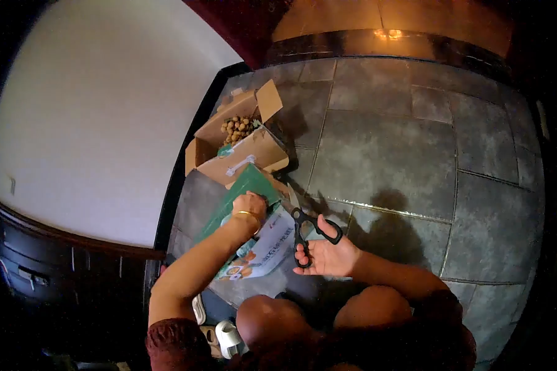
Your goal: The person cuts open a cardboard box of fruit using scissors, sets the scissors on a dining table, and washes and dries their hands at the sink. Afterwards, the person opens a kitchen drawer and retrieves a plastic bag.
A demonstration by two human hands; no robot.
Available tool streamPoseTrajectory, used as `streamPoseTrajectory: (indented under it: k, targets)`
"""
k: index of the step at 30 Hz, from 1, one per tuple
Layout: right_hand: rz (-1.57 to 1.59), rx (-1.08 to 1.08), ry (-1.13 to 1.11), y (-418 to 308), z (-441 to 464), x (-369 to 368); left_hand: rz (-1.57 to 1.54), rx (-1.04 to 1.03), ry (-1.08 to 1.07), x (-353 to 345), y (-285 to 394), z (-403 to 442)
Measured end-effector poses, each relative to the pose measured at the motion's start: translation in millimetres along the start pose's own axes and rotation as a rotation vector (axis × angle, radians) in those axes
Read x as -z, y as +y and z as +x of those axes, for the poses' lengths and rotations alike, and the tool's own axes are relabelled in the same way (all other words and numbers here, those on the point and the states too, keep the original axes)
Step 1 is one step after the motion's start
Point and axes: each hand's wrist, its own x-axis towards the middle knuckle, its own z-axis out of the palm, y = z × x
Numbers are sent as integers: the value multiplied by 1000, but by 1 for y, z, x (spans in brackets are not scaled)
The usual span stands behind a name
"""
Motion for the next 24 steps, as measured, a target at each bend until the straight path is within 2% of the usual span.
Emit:
streamPoseTrajectory:
  k: [1,4,6,9,11,13,14,16,18,20,21,22,23,24]
  targets:
    - [4,-12,6,0,-2,-1,59,-133,-62,14,-5,-4]
    - [21,-95,0,1,-15,11,196,-247,-196,29,-7,-26]
    - [68,-182,-17,6,-27,8,66,-129,-165,21,-8,-50]
    - [39,42,83,6,-2,29,37,-282,-178,33,-12,-83]
    - [-9,90,155,-5,8,21,-45,-371,-155,41,-27,-109]
    - [31,-4,20,-7,12,12,-83,-390,-129,44,-38,-118]
    - [22,-35,-14,-12,10,6,-78,-373,-131,46,-41,-119]
    - [-33,-67,58,-20,2,5,-65,-358,-124,50,-45,-112]
    - [-118,-102,116,-26,-8,11,-122,-469,-191,64,-67,-89]
    - [-244,-181,149,-28,-15,24,-127,-487,-276,79,-80,-66]
    - [-304,-184,153,-27,-18,30,-360,-401,-393,75,-92,-52]
    - [-347,-150,131,-26,-23,31,-227,-421,-366,103,-89,-51]
    - [-386,-118,104,-25,-28,30,-353,-499,-335,83,-109,-29]
    - [-425,-84,76,-24,-33,28,-283,-403,-385,109,-99,-37]
